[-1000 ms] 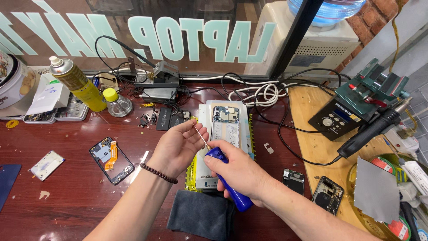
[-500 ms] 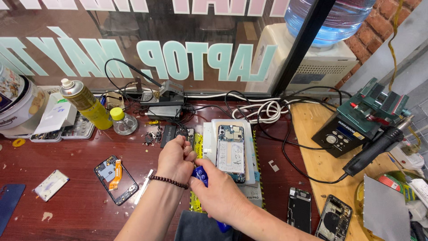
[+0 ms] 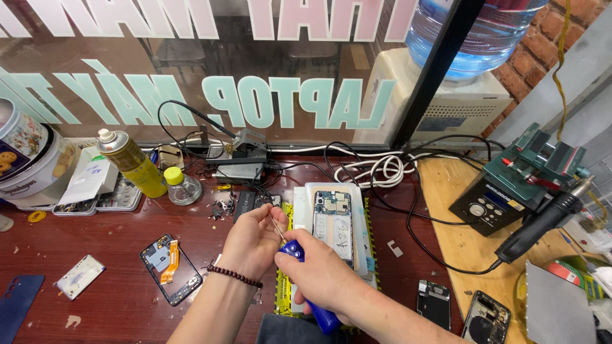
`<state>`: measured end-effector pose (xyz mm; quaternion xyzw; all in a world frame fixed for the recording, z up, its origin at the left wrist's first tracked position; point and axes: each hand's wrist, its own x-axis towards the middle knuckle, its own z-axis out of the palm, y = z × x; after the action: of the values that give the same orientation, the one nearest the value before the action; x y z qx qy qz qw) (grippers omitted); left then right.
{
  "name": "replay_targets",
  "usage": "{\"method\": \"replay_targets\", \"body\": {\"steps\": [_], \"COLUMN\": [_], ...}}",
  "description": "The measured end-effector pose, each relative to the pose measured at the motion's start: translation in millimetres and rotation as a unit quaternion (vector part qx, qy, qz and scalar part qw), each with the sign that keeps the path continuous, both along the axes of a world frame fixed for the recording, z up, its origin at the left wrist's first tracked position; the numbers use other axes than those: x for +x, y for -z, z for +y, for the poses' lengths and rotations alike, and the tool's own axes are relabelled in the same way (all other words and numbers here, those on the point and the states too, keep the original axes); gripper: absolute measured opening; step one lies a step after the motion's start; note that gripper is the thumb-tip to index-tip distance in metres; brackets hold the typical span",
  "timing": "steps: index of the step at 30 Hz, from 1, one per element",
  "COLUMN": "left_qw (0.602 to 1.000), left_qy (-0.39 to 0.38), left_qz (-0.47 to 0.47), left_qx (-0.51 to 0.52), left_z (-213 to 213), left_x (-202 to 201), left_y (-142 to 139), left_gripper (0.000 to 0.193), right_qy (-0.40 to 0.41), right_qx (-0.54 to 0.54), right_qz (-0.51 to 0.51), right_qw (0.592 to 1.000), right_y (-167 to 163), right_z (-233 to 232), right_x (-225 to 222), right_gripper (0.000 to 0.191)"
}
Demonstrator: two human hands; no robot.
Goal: The person handles a small rectangular electronic component, peels off a protective film, and uses a blue-handled screwdriver to unscrew and reposition parts on a disassembled mobile device. The person then places the component aside and continues adjusting the device's internal components.
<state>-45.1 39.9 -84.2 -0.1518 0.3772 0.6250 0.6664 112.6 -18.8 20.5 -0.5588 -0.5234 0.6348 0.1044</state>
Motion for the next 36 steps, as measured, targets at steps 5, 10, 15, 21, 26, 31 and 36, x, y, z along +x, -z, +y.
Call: {"method": "replay_targets", "body": {"steps": [5, 10, 15, 21, 26, 31, 36], "left_qw": [0.998, 0.997, 0.998, 0.998, 0.999, 0.989, 0.963], "left_qy": [0.010, 0.010, 0.009, 0.004, -0.030, 0.004, 0.113], "left_qz": [0.052, 0.080, 0.057, 0.053, 0.027, 0.123, 0.228], "left_qx": [0.031, -0.012, -0.014, -0.018, -0.008, 0.084, 0.087], "left_z": [2, 9, 8, -1, 3, 7, -15], "left_x": [-1, -2, -2, 4, -2, -52, -59], "left_y": [7, 14, 4, -10, 1, -3, -28], "left_gripper": [0.009, 0.007, 0.006, 0.009, 0.009, 0.006, 0.016], "right_qy": [-0.005, 0.000, -0.015, -0.014, -0.025, -0.034, 0.020], "right_qx": [-0.018, 0.011, 0.035, 0.019, 0.014, 0.004, 0.005], "right_qz": [0.010, 0.019, 0.008, 0.018, 0.020, -0.011, 0.011], "right_qw": [1.000, 1.000, 0.999, 1.000, 0.999, 0.999, 1.000], "right_y": [-3, -1, -4, -12, -20, -24, -16], "right_z": [-2, -7, -11, -4, -5, -25, -14], "right_x": [0, -1, 0, 9, 26, 49, 76], "right_gripper": [0.052, 0.050, 0.050, 0.051, 0.052, 0.052, 0.058]}}
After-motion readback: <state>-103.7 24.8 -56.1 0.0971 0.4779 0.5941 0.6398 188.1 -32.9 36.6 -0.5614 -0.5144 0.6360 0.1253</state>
